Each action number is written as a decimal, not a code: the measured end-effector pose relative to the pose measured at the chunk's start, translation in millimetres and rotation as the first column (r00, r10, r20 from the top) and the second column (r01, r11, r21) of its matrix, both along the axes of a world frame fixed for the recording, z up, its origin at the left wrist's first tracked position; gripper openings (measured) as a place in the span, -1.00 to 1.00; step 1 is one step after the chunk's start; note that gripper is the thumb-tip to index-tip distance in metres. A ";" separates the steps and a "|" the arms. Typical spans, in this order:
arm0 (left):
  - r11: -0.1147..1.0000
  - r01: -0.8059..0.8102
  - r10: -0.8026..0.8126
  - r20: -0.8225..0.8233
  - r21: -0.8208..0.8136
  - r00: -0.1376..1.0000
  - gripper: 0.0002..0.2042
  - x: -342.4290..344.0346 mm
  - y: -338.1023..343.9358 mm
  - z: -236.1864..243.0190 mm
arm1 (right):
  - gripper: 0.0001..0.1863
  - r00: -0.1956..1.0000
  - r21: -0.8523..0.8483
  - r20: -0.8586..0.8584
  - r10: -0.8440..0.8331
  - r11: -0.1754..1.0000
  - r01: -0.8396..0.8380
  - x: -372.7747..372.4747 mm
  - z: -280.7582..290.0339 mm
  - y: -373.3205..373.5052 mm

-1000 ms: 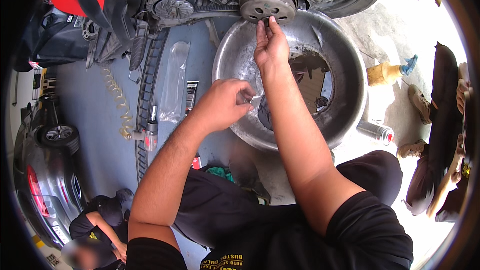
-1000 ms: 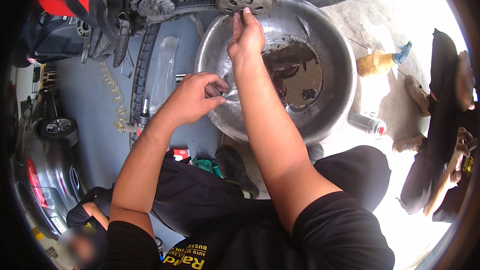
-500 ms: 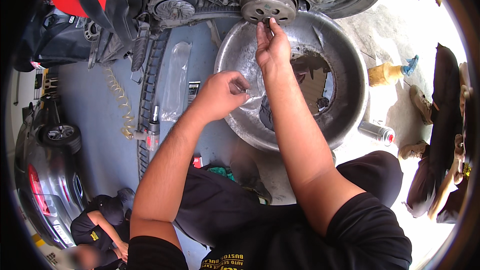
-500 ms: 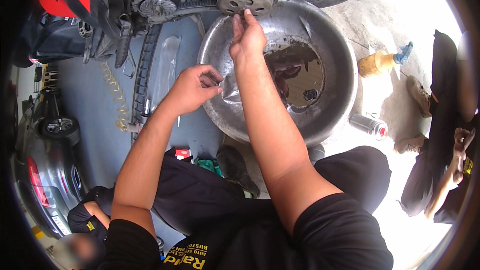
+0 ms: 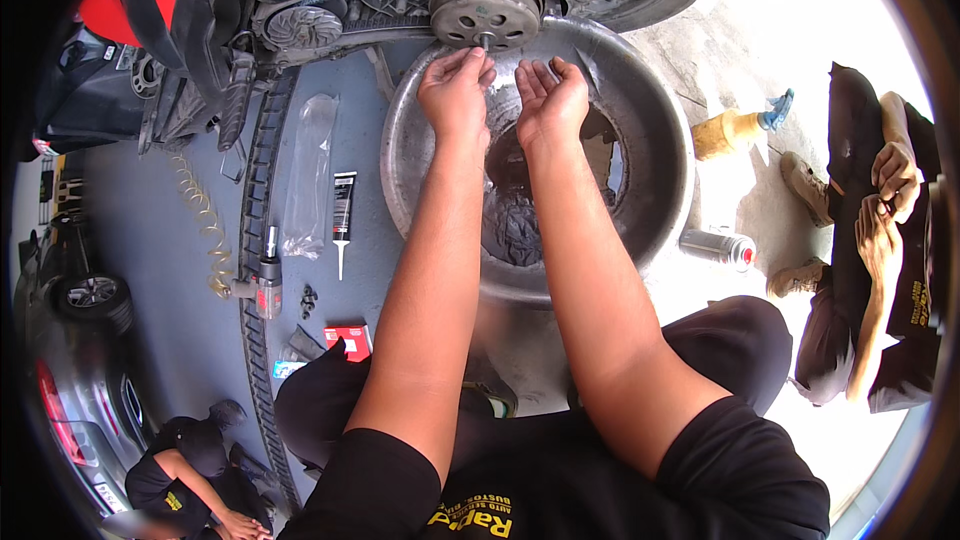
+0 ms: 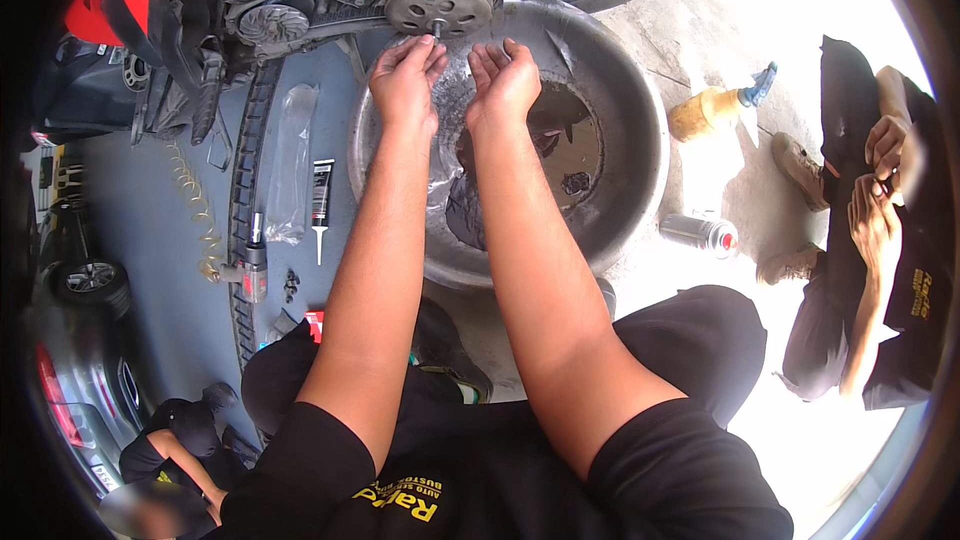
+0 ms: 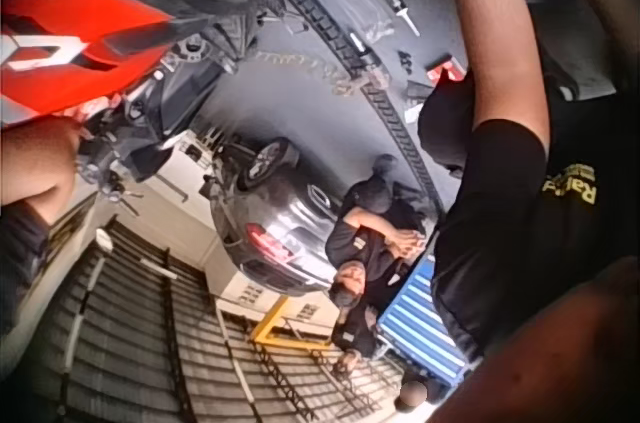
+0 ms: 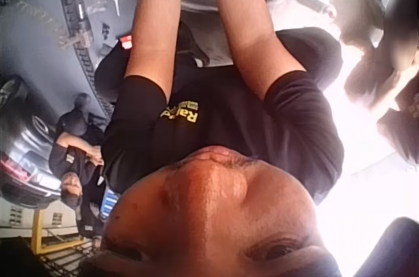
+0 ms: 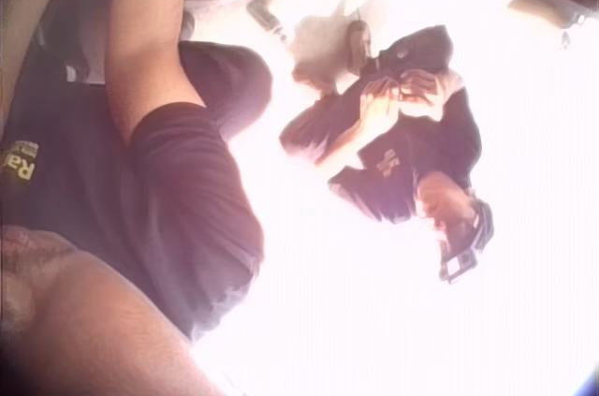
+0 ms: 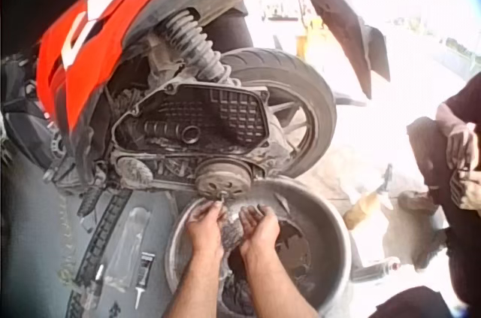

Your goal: The person retrieves a socket from a tool chest, attaches it to an impact wrench, and uses the wrench to loosen a nut on a motorcycle drivetrain. They then remove the drive pulley assembly by hand, wipe internal surfaces with a cloth, and begin reassembling the drive components.

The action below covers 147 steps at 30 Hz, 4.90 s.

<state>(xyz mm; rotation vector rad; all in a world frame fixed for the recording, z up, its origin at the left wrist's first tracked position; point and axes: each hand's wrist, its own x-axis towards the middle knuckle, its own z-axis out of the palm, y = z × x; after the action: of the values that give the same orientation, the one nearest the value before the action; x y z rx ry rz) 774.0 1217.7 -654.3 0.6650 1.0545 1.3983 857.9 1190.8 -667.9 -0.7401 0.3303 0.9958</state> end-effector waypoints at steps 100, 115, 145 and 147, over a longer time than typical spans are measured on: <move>0.923 0.281 -0.299 -0.029 -0.261 0.954 -0.56 -7.9 32.0 -15.0 | -0.56 0.694 -0.367 0.592 0.410 0.904 -0.221 -24.7 -6.2 31.5; 0.985 0.059 -0.074 -0.090 -0.161 0.993 -0.85 -19.6 33.7 -17.4 | -0.67 0.707 -0.214 0.463 0.534 0.842 -0.496 -30.1 17.8 27.2; 0.886 0.366 -0.427 -0.192 -0.286 0.884 -0.31 -27.8 56.3 45.1 | -0.59 0.850 -0.056 0.212 0.483 0.874 -0.482 -40.7 13.5 31.7; 0.889 0.371 -0.430 -0.213 -0.270 0.877 -0.31 -26.1 58.1 43.1 | -0.54 0.846 -0.010 0.188 0.499 0.862 -0.507 -33.5 6.1 35.6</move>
<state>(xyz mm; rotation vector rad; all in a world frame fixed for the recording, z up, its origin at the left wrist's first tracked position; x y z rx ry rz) 747.8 1275.8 -611.2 0.8690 1.1818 0.8275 824.4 1226.3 -661.8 -0.8994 -0.0579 1.4135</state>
